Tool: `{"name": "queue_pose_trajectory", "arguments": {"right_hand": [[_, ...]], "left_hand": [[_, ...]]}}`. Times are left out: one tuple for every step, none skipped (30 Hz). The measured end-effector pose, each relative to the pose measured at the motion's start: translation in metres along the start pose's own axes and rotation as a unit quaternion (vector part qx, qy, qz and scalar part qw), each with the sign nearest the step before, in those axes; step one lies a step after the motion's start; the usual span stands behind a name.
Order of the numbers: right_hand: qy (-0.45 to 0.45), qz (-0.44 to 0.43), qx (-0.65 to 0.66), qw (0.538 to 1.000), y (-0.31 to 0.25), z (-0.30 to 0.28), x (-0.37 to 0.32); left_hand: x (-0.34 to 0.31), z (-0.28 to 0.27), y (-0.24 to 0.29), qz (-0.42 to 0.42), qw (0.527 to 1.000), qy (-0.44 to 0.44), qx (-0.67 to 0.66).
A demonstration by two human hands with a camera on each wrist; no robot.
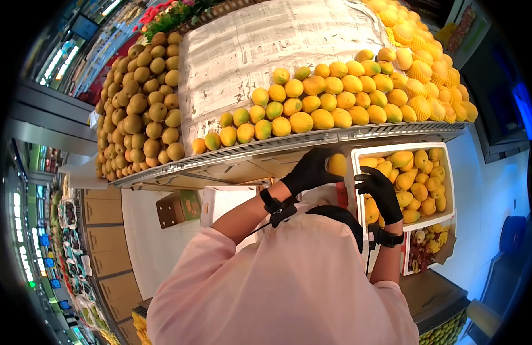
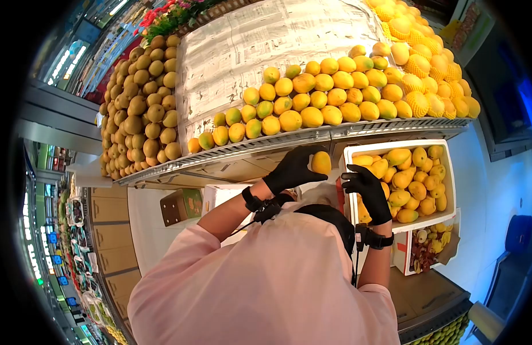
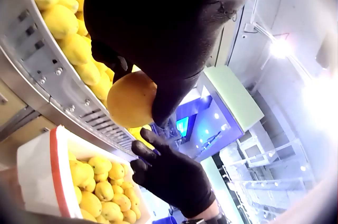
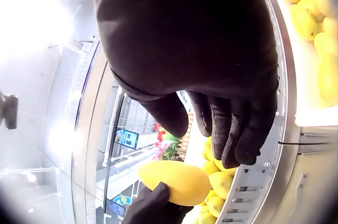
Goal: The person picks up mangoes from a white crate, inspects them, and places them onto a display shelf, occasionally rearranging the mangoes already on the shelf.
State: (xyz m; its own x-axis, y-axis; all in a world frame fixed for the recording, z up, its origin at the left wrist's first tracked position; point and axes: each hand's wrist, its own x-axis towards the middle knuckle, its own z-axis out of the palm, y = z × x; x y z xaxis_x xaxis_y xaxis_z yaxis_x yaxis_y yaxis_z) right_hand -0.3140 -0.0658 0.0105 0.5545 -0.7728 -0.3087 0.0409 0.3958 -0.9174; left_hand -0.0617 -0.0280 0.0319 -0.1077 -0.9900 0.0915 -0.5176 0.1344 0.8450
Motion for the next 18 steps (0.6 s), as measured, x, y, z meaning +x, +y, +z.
{"name": "queue_pose_trajectory", "arguments": {"right_hand": [[-0.011,0.0,0.001,1.0,0.0,0.001,0.004],[-0.008,0.006,-0.006,1.0,-0.002,0.004,0.007],[-0.015,0.013,-0.001,1.0,-0.003,0.006,0.011],[-0.021,0.019,0.005,1.0,-0.004,0.008,0.014],[-0.026,0.025,0.009,0.999,-0.005,0.011,0.018],[-0.033,0.023,-0.001,0.999,-0.004,0.012,0.022],[-0.039,0.023,0.001,0.999,-0.002,0.012,0.028],[-0.044,0.024,0.003,0.999,0.001,0.011,0.033],[-0.048,0.024,0.005,0.999,0.001,0.014,0.037],[-0.041,0.027,0.009,0.999,-0.002,0.018,0.039],[-0.036,0.031,0.011,0.999,-0.001,0.019,0.04],[-0.029,0.033,0.013,0.999,-0.001,0.02,0.043],[-0.023,0.035,0.013,0.999,-0.002,0.021,0.046],[-0.016,0.046,0.019,0.999,-0.005,0.024,0.047],[-0.021,0.043,0.013,0.999,-0.005,0.025,0.053],[-0.026,0.043,0.007,0.999,-0.001,0.026,0.057],[-0.031,0.042,0.003,0.999,0.002,0.026,0.06],[-0.032,0.041,0.004,0.999,0.002,0.027,0.064]], "left_hand": [[-0.002,-0.006,-0.01,-0.004,1.0,0.009,-0.019],[-0.006,-0.011,-0.021,-0.053,0.998,0.013,0.025],[-0.009,-0.02,-0.024,-0.054,0.998,0.031,0.007],[-0.012,-0.029,-0.027,-0.055,0.997,0.047,-0.011],[-0.014,-0.038,-0.03,-0.054,0.996,0.064,-0.03],[-0.017,-0.051,-0.027,-0.084,0.995,0.056,-0.025],[-0.02,-0.061,-0.029,-0.099,0.992,0.073,-0.024],[-0.023,-0.071,-0.032,-0.114,0.989,0.089,-0.022],[-0.025,-0.08,-0.035,-0.128,0.986,0.104,-0.02],[-0.028,-0.089,-0.04,-0.103,0.985,0.13,-0.055],[-0.029,-0.099,-0.048,-0.086,0.985,0.14,-0.057],[-0.031,-0.109,-0.064,-0.086,0.983,0.155,-0.056],[-0.032,-0.12,-0.07,-0.085,0.98,0.171,-0.055],[-0.035,-0.131,-0.076,-0.099,0.977,0.185,-0.042],[-0.036,-0.144,-0.08,-0.1,0.975,0.194,-0.028],[-0.037,-0.159,-0.089,-0.098,0.973,0.206,-0.021],[-0.04,-0.172,-0.097,-0.097,0.971,0.218,-0.014],[-0.04,-0.187,-0.083,-0.132,0.959,0.226,-0.107]]}}
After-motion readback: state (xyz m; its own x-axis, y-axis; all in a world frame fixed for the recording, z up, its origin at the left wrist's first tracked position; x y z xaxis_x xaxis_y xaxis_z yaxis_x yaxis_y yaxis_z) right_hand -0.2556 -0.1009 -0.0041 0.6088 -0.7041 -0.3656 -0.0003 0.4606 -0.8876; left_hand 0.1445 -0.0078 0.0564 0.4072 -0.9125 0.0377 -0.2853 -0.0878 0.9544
